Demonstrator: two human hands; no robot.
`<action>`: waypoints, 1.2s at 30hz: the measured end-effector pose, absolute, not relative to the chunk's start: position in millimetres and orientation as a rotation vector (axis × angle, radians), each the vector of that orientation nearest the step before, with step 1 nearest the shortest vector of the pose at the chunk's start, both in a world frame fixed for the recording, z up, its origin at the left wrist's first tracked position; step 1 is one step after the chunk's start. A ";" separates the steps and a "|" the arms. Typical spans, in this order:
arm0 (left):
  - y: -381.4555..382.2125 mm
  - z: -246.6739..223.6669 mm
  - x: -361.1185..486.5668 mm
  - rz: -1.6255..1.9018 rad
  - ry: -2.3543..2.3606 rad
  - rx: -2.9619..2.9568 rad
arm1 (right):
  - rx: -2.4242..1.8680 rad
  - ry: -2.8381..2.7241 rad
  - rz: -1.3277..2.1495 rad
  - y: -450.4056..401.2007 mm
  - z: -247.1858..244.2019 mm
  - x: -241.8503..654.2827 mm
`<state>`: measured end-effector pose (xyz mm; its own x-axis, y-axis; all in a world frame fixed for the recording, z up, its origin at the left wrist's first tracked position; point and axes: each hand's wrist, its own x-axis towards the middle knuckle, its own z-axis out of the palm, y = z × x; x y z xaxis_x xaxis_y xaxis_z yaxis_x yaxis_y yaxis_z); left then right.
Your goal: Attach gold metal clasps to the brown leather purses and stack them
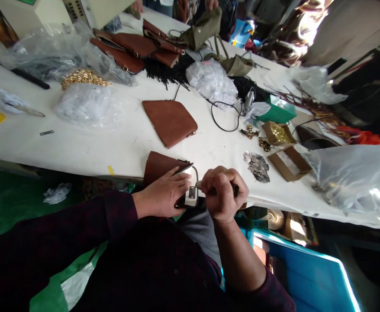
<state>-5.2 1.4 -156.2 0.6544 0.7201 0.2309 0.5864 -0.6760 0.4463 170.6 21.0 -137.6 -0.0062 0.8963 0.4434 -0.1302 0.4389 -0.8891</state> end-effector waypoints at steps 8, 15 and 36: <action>-3.9 -153.7 -1.3 0.549 1.071 2.628 | -1.076 -1.463 0.838 14.7 -138.2 193.9; -9.6 -152.8 1.8 0.507 1.084 2.729 | -1.657 -1.213 1.284 -44.2 -179.3 218.7; -38.9 -75.0 18.5 0.582 1.229 1.958 | -1.034 -2.575 1.236 18.7 -16.9 247.5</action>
